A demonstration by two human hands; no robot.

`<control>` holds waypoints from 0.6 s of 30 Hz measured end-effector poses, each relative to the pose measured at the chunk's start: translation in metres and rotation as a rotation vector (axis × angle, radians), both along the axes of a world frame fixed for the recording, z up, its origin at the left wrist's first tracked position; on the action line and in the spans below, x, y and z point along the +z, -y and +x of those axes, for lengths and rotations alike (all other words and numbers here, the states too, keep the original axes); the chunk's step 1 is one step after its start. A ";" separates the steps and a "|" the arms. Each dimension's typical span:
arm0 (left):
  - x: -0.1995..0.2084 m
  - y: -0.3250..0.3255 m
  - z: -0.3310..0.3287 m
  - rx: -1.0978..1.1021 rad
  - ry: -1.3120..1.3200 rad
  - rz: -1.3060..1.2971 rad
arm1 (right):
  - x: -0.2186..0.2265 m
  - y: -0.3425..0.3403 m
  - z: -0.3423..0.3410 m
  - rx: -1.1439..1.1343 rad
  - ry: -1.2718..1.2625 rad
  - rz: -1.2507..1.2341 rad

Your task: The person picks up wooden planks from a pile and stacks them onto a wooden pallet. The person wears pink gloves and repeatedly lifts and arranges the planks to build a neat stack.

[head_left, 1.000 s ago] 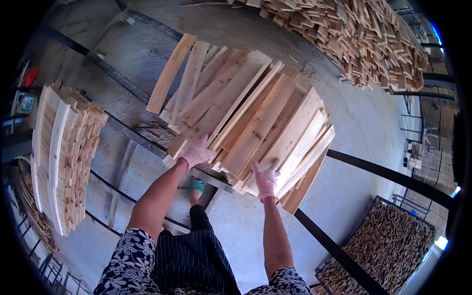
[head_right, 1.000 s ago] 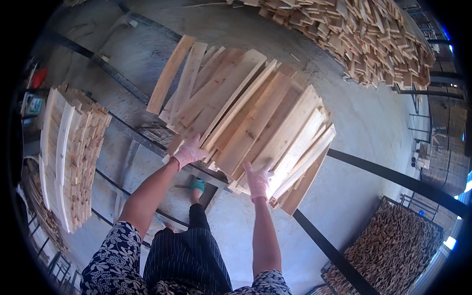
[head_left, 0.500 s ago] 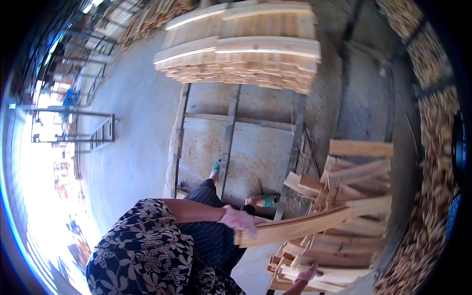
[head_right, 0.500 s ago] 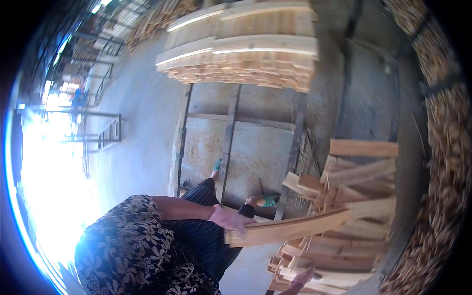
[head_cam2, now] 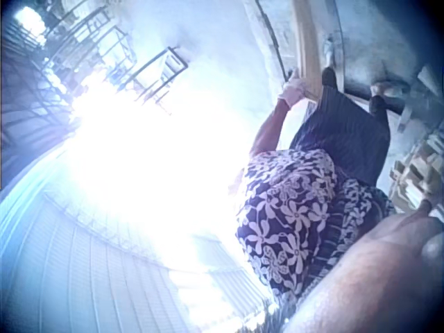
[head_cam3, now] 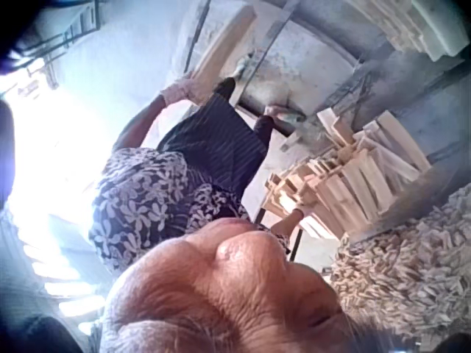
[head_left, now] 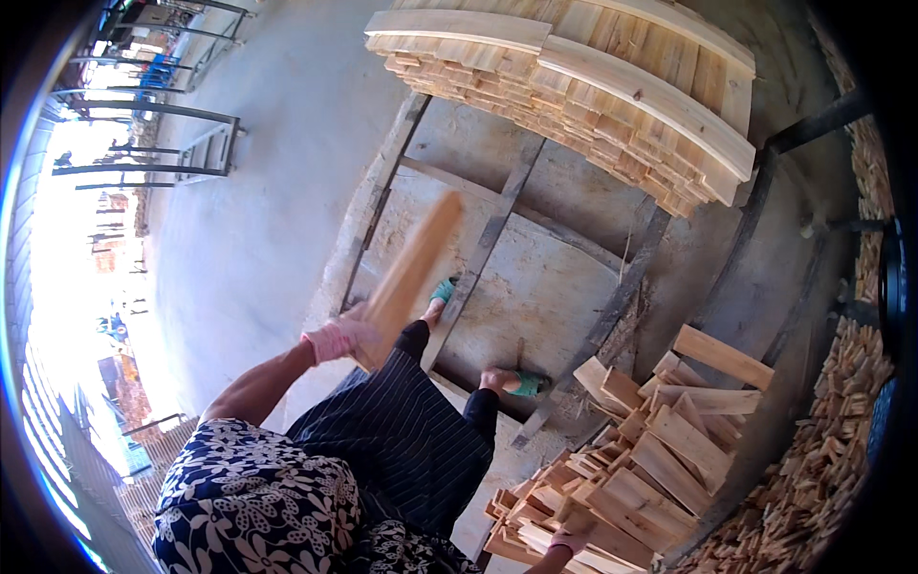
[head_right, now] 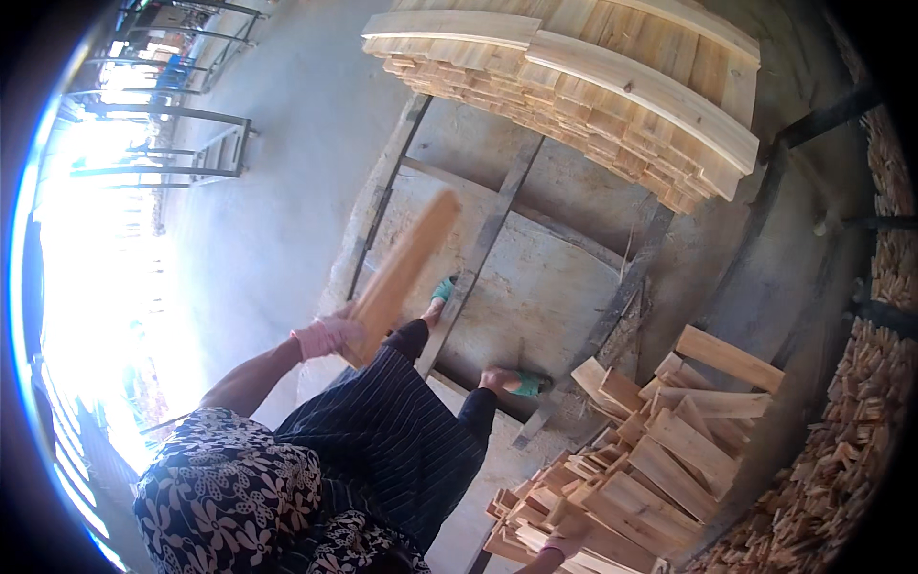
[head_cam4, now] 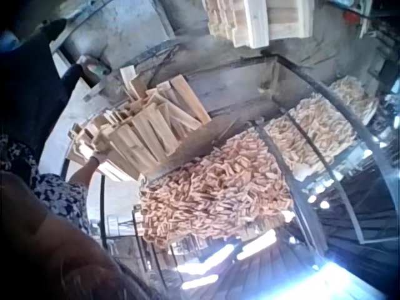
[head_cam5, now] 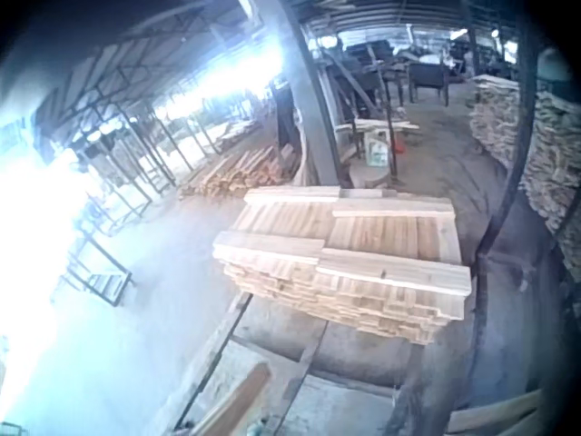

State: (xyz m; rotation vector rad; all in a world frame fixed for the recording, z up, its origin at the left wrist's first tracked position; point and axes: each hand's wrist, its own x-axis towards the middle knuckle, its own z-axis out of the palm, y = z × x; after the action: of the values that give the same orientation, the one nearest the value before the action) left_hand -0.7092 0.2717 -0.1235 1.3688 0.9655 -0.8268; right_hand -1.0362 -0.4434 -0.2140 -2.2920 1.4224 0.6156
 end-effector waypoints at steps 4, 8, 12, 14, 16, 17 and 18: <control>-0.017 -0.045 0.020 0.097 0.039 0.184 | 0.058 -0.073 0.041 -0.628 -0.047 -0.086; -0.031 -0.093 0.043 0.106 0.008 0.242 | 0.134 -0.241 0.127 -0.778 0.196 -0.055; -0.111 -0.156 0.051 0.092 -0.016 0.157 | 0.137 -0.305 0.166 -0.537 0.222 0.077; -0.110 -0.150 0.084 0.141 0.020 0.081 | 0.167 -0.363 0.275 -0.599 0.270 0.274; -0.130 -0.163 0.086 0.130 0.060 0.067 | 0.149 -0.360 0.310 -0.389 0.137 0.335; -0.139 -0.169 0.089 0.056 0.080 0.094 | 0.113 -0.340 0.306 -0.052 0.116 0.335; -0.148 -0.174 0.092 -0.018 0.100 0.123 | 0.078 -0.321 0.303 0.274 0.128 0.285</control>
State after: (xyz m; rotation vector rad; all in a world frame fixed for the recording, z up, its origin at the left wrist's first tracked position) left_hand -0.6174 0.4457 -0.2717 1.5118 0.9398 -0.7148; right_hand -0.7336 -0.1224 -0.1356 -2.2633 0.9043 0.6878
